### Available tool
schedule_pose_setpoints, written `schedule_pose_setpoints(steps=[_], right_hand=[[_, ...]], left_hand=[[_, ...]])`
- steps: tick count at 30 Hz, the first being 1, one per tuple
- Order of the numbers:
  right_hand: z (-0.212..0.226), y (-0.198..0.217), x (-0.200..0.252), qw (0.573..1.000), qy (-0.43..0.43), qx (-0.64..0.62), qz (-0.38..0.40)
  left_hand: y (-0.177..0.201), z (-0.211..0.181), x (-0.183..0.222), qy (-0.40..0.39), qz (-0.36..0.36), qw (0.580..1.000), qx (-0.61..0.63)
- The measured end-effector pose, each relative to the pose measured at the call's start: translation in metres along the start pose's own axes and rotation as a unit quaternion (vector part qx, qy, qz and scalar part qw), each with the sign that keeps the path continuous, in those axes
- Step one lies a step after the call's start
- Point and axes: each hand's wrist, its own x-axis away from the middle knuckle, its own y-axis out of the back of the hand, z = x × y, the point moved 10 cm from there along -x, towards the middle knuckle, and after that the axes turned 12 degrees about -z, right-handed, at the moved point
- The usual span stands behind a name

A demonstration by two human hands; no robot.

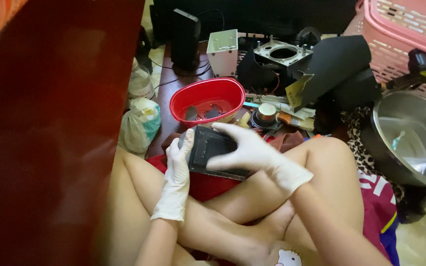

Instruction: Cleaning and assembling electronic housing components using a cloth and screwdriver.

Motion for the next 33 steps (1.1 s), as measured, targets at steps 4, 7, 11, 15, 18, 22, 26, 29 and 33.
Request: schedule_pose_setpoints(steps=[4,7,11,15,18,22,26,29,33], right_hand=[[-0.032,0.032,-0.042,0.988,-0.117,-0.034,-0.090],[-0.067,0.045,-0.086,0.978,-0.105,0.101,-0.149],[-0.075,0.007,-0.139,0.974,-0.004,0.222,-0.049],[-0.114,-0.040,-0.173,0.926,0.002,0.373,0.055],[-0.123,-0.049,-0.188,0.896,0.011,0.443,0.018],[-0.150,-0.050,-0.198,0.910,-0.066,0.410,0.010],[-0.125,-0.027,-0.180,0.931,-0.060,0.359,0.019],[-0.084,0.010,-0.157,0.969,-0.044,0.241,-0.043],[-0.045,0.062,-0.105,0.977,-0.112,-0.012,-0.183]], left_hand=[[0.003,-0.020,0.010,0.020,-0.016,1.000,0.018],[-0.001,-0.021,0.027,0.180,0.007,0.979,-0.101],[0.003,-0.026,0.026,0.212,-0.018,0.974,-0.075],[0.006,-0.019,0.020,0.246,-0.046,0.968,-0.026],[0.010,-0.014,0.019,0.259,-0.062,0.964,0.000],[0.010,-0.004,0.015,0.261,-0.065,0.963,0.001],[0.008,0.005,0.005,0.227,-0.061,0.972,0.029],[0.004,0.022,-0.004,0.190,-0.052,0.980,0.032],[0.000,0.023,0.006,0.177,0.012,0.977,-0.117]])
